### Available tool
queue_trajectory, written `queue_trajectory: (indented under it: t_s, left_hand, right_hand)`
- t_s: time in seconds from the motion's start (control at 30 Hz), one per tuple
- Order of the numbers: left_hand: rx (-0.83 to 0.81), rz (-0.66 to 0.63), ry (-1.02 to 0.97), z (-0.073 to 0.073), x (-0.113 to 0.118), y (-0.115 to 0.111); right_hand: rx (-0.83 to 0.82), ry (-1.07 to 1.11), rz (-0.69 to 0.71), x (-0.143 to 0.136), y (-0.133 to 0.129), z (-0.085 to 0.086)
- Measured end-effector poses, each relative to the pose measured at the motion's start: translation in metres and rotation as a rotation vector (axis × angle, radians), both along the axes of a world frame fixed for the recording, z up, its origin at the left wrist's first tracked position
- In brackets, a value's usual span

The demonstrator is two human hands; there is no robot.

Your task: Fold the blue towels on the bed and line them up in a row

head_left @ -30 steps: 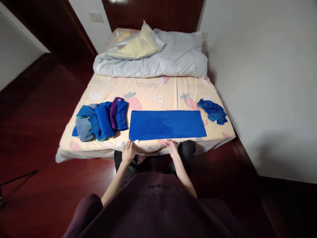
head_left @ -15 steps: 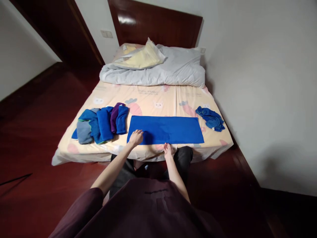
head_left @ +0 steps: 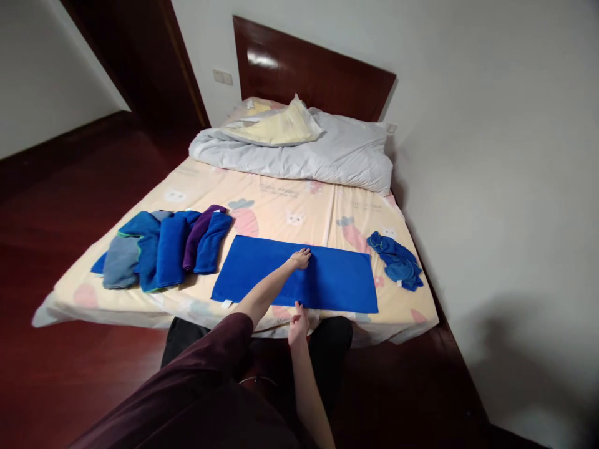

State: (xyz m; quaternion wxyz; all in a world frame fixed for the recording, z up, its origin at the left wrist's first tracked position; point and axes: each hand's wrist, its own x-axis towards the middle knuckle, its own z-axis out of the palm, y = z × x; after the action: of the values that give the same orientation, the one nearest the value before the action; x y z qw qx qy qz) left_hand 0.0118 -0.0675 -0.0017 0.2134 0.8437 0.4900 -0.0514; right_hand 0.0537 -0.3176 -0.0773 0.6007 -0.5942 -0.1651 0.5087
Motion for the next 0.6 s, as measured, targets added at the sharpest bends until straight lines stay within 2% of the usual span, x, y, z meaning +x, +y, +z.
queue_trajectory:
  t_s: [0.13, 0.3, 0.47, 0.6]
  left_hand:
    - [-0.007, 0.075, -0.026, -0.001, 0.010, 0.031]
    - [-0.044, 0.157, -0.041, 0.000, 0.015, 0.063]
    - [-0.047, 0.201, -0.055, 0.004, 0.020, 0.073]
    - [-0.060, 0.233, -0.052, 0.009, 0.024, 0.075]
  right_hand:
    - [-0.160, -0.107, 0.004, 0.000, 0.000, -0.004]
    - [-0.082, -0.311, 0.177, 0.003, -0.008, 0.005]
    - [-0.075, -0.341, 0.253, 0.004, -0.011, 0.015]
    - [-0.140, -0.203, 0.237, 0.004, -0.009, 0.022]
